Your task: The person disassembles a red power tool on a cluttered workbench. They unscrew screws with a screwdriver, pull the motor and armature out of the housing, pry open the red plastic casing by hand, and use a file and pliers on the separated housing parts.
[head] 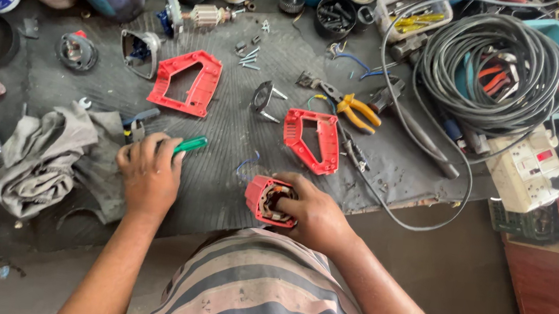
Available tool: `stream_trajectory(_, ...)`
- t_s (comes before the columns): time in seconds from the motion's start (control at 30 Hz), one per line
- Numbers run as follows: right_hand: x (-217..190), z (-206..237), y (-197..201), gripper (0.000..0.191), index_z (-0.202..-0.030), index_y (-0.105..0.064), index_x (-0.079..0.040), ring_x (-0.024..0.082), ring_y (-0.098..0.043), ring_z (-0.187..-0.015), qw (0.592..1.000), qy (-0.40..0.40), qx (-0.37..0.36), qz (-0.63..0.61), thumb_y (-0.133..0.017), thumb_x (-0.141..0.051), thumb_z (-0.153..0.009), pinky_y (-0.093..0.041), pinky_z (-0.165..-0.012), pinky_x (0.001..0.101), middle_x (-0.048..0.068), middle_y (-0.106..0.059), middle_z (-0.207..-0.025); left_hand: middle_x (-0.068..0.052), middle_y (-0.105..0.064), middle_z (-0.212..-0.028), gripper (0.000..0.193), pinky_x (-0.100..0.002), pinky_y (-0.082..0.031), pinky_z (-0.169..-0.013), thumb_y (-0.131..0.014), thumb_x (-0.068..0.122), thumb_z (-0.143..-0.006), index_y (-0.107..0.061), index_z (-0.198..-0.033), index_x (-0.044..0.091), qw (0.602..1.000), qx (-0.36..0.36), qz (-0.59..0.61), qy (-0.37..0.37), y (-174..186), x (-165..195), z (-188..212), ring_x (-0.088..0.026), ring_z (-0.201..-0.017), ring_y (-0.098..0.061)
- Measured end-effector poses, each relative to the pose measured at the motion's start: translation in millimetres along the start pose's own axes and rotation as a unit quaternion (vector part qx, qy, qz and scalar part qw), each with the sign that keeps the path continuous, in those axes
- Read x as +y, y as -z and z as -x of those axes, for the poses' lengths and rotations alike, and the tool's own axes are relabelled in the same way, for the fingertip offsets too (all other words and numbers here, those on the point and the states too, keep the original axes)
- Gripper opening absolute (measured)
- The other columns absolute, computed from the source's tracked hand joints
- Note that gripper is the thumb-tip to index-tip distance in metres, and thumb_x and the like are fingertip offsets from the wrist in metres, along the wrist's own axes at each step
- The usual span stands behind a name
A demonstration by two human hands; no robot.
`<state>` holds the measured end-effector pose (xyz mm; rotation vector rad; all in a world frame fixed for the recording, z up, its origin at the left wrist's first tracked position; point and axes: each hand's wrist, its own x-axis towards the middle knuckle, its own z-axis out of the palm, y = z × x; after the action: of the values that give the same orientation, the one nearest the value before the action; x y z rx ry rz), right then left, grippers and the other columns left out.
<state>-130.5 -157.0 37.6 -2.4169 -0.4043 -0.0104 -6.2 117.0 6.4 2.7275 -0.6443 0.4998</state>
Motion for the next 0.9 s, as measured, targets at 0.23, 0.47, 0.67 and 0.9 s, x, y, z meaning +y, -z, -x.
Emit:
stream_trajectory(0.23,25,-7,6,0.027,-0.091,-0.074,-0.008,0.035,-0.066,-0.108,0.999,0.054,-0.003,-0.004,-0.086,-0.024,-0.072,-0.056,-0.084,0.0431,0.016,-0.062,-0.128,-0.001,-0.064,-0.119,0.028,-0.053,-0.036,-0.104,-0.078,0.033,-0.086,-0.077,-0.111,0.019,0.999,-0.004,0.035,-0.013,-1,10,-4,-0.027,-0.108,-0.058)
stream_trajectory(0.47,14,-25,7,0.032,-0.085,-0.072,-0.006,0.034,-0.067,-0.104,0.998,0.045,-0.048,0.009,-0.088,-0.027,-0.069,-0.057,-0.08,0.043,0.018,-0.06,-0.131,-0.005,-0.066,-0.117,0.013,-0.044,-0.048,-0.097,-0.074,0.023,-0.097,-0.073,-0.106,0.013,0.986,0.077,0.123,0.076,18,-13,6,-0.031,-0.11,-0.061)
stream_trajectory(0.67,-4,-34,7,0.035,-0.098,-0.075,-0.006,0.035,-0.067,-0.103,0.997,0.047,-0.05,-0.02,-0.086,-0.022,-0.069,-0.057,-0.083,0.0415,0.017,-0.061,-0.125,-0.014,-0.065,-0.118,0.008,-0.048,-0.048,-0.105,-0.068,0.015,-0.109,-0.067,-0.111,0.007,0.966,0.162,-0.022,0.2,80,-112,20,-0.037,-0.119,-0.06)
stream_trajectory(0.9,-11,-39,7,0.03,-0.095,-0.076,-0.008,0.034,-0.07,-0.096,0.998,0.006,-0.07,-0.002,-0.086,-0.023,-0.07,-0.057,-0.081,0.0412,0.015,-0.062,-0.119,-0.023,-0.064,-0.123,0.072,-0.054,-0.051,-0.091,-0.082,0.057,-0.08,-0.064,-0.126,0.004,0.938,-0.162,-0.061,0.299,98,-135,12,-0.046,-0.118,-0.058)
